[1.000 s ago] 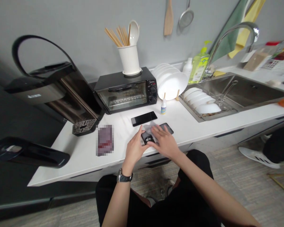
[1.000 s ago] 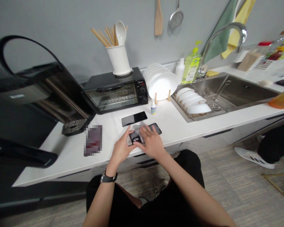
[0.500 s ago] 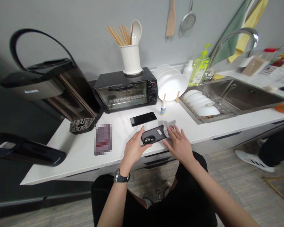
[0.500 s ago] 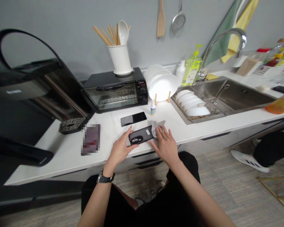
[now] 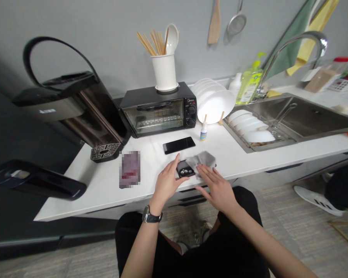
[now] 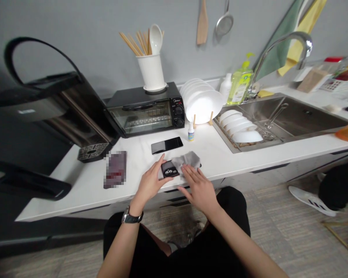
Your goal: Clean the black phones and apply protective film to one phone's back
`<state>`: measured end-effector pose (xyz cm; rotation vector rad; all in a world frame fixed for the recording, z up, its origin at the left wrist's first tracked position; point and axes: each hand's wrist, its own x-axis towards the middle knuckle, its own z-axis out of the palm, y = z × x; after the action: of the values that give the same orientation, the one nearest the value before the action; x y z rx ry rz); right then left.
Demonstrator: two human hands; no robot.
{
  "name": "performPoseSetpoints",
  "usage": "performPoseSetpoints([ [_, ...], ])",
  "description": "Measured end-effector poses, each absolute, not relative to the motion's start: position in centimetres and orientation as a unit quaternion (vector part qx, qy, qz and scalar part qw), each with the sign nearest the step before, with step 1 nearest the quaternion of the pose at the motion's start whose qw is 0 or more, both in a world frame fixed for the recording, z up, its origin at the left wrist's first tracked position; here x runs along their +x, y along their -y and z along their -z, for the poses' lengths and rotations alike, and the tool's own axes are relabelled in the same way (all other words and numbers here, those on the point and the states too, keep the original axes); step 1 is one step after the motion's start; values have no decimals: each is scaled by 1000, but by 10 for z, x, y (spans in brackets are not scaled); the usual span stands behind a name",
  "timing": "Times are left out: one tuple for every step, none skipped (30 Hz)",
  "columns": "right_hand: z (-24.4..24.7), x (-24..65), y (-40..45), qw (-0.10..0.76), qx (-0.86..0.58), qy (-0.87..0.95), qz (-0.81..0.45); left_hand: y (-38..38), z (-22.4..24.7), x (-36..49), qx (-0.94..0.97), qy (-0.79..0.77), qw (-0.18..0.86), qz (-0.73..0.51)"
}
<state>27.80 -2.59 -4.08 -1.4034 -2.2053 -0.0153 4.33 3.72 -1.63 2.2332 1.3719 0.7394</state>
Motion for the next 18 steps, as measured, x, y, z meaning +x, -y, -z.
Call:
performPoseSetpoints([
  [43, 289, 22, 261, -544, 797, 20, -38, 16, 44, 801, -494, 210, -265],
  [44, 298, 15, 262, -567, 780, 31, -38, 16, 44, 800, -496, 212, -263],
  [46, 302, 7, 265, -585, 765, 41, -38, 15, 45, 799, -498, 213, -262],
  [46, 303, -2, 268, -599, 753, 49, -38, 15, 45, 797, -501, 213, -261],
  [46, 300, -11, 271, -608, 745, 54, -38, 14, 46, 794, -505, 212, -262],
  [45, 293, -19, 273, -610, 741, 55, -38, 13, 46, 792, -509, 212, -264],
  [42, 283, -25, 275, -608, 743, 52, -38, 13, 46, 789, -511, 213, -265],
  [39, 270, -28, 278, -600, 749, 43, -37, 13, 46, 787, -512, 215, -266],
  [36, 256, -29, 281, -586, 760, 27, -37, 13, 46, 786, -512, 219, -267],
  [32, 242, -26, 284, -565, 775, 3, -37, 13, 45, 788, -508, 222, -268],
  [28, 228, -20, 287, -537, 793, -24, -37, 14, 44, 791, -502, 227, -267],
  [25, 217, -13, 289, -508, 810, -50, -37, 14, 43, 793, -498, 229, -264],
  [22, 210, -5, 291, -480, 824, -74, -37, 15, 43, 795, -499, 229, -259],
  [21, 206, 4, 291, -457, 835, -92, -37, 16, 42, 795, -502, 227, -253],
  [21, 207, 12, 290, -442, 843, -103, -37, 16, 42, 795, -507, 225, -248],
  [21, 212, 18, 288, -437, 845, -106, -37, 17, 42, 793, -511, 222, -246],
  [23, 222, 23, 285, -442, 845, -101, -37, 17, 42, 791, -513, 220, -249],
  [26, 235, 26, 281, -454, 841, -90, -37, 16, 43, 791, -512, 219, -255],
])
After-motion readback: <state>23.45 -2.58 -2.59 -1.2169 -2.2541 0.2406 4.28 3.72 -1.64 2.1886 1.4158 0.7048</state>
